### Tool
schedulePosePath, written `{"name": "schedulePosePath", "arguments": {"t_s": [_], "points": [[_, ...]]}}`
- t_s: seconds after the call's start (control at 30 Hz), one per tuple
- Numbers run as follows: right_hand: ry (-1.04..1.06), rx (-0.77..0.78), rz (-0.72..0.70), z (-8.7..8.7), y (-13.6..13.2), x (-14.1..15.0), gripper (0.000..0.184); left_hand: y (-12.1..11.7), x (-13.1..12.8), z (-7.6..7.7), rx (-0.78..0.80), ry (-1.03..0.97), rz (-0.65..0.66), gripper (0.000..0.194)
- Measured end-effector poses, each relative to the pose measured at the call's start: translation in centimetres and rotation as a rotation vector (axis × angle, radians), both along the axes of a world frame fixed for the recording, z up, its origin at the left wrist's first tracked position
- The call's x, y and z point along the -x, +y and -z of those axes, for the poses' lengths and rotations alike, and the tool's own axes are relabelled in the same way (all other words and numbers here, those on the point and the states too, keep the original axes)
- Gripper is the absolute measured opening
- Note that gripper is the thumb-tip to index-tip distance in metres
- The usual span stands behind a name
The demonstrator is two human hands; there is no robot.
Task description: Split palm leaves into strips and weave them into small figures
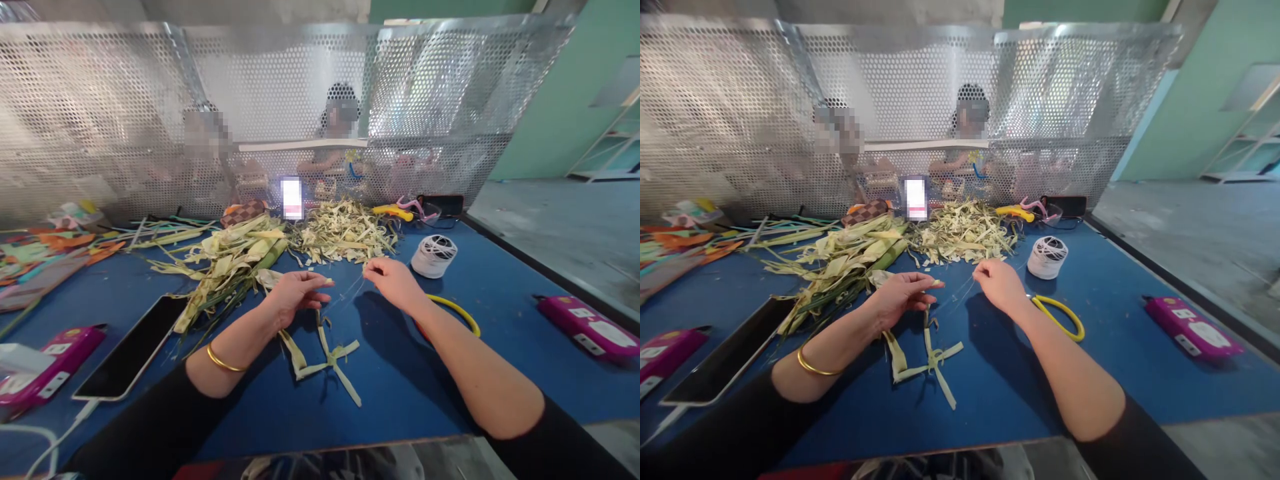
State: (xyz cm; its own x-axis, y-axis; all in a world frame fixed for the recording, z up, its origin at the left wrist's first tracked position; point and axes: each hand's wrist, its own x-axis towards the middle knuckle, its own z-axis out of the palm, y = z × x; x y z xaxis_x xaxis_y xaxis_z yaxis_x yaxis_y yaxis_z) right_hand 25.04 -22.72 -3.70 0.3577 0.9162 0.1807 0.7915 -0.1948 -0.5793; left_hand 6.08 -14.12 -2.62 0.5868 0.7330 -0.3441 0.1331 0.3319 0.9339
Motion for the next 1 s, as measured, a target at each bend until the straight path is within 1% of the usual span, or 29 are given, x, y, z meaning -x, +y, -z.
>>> {"name": "schedulePosePath", "arguments": {"t_s": [0.1, 0.23, 0.37, 0.43, 0.5, 0.53, 0.57, 0.63, 0.67, 0.73, 0.8, 0.9, 1.0], "points": [[-0.21, 0.042, 0.064, 0.1, -0.1, -0.7, 0.016, -0.2, -0.1, 0.2, -0.102, 0.017, -0.042, 0.013], [-0.427, 0.102, 0.099, 0.0, -0.4, -0.5, 0.021, -0.5, -0.1, 0.3, -0.201, -0.005, -0.051, 0.018], [-0.637, 0.161, 0.159, -0.4, -0.7, -0.7, 0.026, -0.7, -0.1, 0.3, -0.179, 0.004, -0.003, 0.021], [-0.658, 0.119, 0.188, -0.5, -0.7, -0.8, 0.026, -0.7, -0.2, 0.4, -0.146, 0.02, 0.009, 0.022], [-0.573, 0.007, 0.149, -0.6, -0.7, -0.7, 0.023, -0.6, -0.2, 0.5, -0.138, 0.021, -0.003, 0.022], [-0.459, -0.057, 0.086, -0.6, -0.7, -0.4, 0.021, -0.6, -0.2, 0.5, -0.146, 0.014, -0.013, 0.022], [-0.299, -0.106, 0.006, -0.6, -0.6, 0.0, 0.02, -0.7, -0.2, 0.5, -0.162, 0.006, -0.02, 0.021], [0.078, -0.139, -0.153, -0.6, -0.5, 1.2, 0.02, -0.8, -0.2, 0.4, -0.204, -0.009, -0.023, 0.018], [0.244, -0.129, -0.201, -0.5, -0.5, 1.9, 0.022, -1.0, -0.2, 0.4, -0.231, -0.014, -0.023, 0.018], [0.457, -0.125, -0.238, -0.2, -0.5, 3.2, 0.024, -1.3, -0.3, 0.2, -0.289, -0.02, -0.031, 0.015], [0.547, -0.16, -0.196, 0.1, -0.5, 4.1, 0.023, -1.7, -0.3, 0.1, -0.342, -0.025, -0.04, 0.011], [0.582, -0.183, -0.115, 0.4, -0.6, 4.7, 0.022, -2.2, -0.4, 0.1, -0.4, -0.031, -0.047, 0.004], [0.627, -0.174, -0.121, 0.3, -0.6, 4.8, 0.021, -2.4, -0.5, 0.1, -0.43, -0.028, -0.044, 0.003]]}}
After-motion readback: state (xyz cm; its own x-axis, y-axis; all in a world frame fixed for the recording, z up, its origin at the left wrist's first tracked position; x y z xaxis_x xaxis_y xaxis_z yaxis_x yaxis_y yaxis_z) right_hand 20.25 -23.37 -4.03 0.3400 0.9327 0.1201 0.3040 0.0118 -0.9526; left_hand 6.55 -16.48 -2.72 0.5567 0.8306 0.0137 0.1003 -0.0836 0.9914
